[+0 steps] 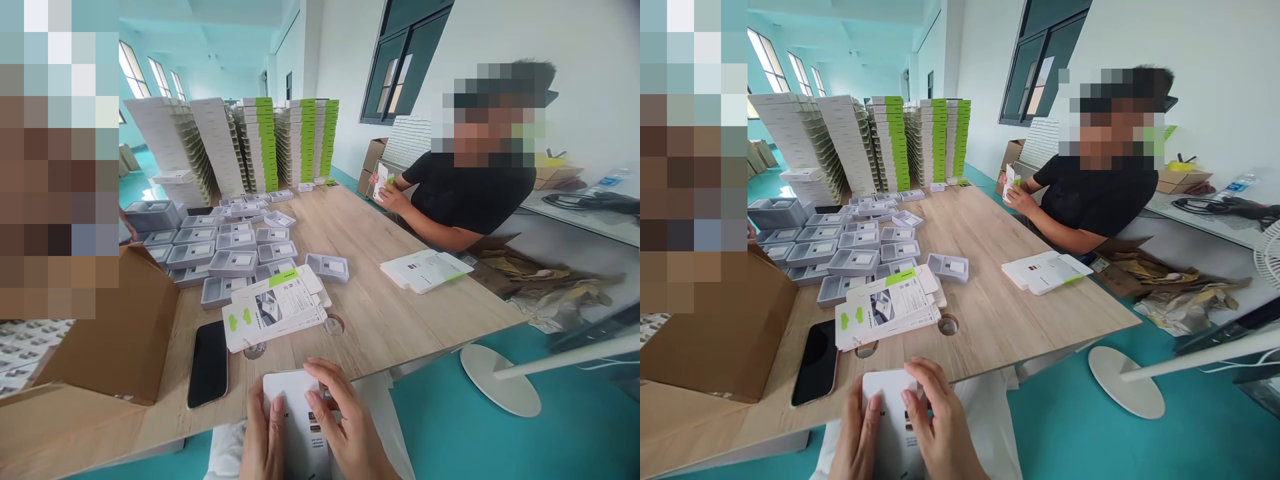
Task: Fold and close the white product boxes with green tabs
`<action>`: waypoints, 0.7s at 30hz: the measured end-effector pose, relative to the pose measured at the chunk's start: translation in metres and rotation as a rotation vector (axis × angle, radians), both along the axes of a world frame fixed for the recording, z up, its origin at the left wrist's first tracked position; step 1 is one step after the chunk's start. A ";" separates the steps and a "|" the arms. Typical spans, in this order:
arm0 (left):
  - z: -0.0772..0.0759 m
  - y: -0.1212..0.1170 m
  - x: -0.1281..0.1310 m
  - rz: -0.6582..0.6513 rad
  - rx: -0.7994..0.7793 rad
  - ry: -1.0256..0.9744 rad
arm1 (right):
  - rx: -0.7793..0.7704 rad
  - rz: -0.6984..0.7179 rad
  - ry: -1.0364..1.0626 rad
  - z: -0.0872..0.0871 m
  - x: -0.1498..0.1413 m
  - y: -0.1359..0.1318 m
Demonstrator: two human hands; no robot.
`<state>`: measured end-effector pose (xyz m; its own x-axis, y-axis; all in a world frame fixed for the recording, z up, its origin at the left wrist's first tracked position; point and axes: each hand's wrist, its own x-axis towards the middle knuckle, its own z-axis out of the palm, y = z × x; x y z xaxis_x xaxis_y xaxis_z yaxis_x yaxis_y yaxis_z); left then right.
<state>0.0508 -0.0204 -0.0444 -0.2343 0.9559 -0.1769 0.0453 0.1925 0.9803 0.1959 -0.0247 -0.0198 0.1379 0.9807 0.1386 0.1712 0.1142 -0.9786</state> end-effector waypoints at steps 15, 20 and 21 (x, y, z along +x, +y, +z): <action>0.011 0.010 -0.026 -0.315 0.177 0.209 | 0.083 -0.103 -0.063 -0.037 -0.011 0.002; 0.021 0.015 -0.024 -0.343 0.121 0.212 | 0.049 -0.084 -0.002 -0.018 -0.014 0.000; 0.021 0.015 -0.021 -0.300 0.115 0.226 | 0.023 -0.072 0.008 -0.013 -0.014 -0.001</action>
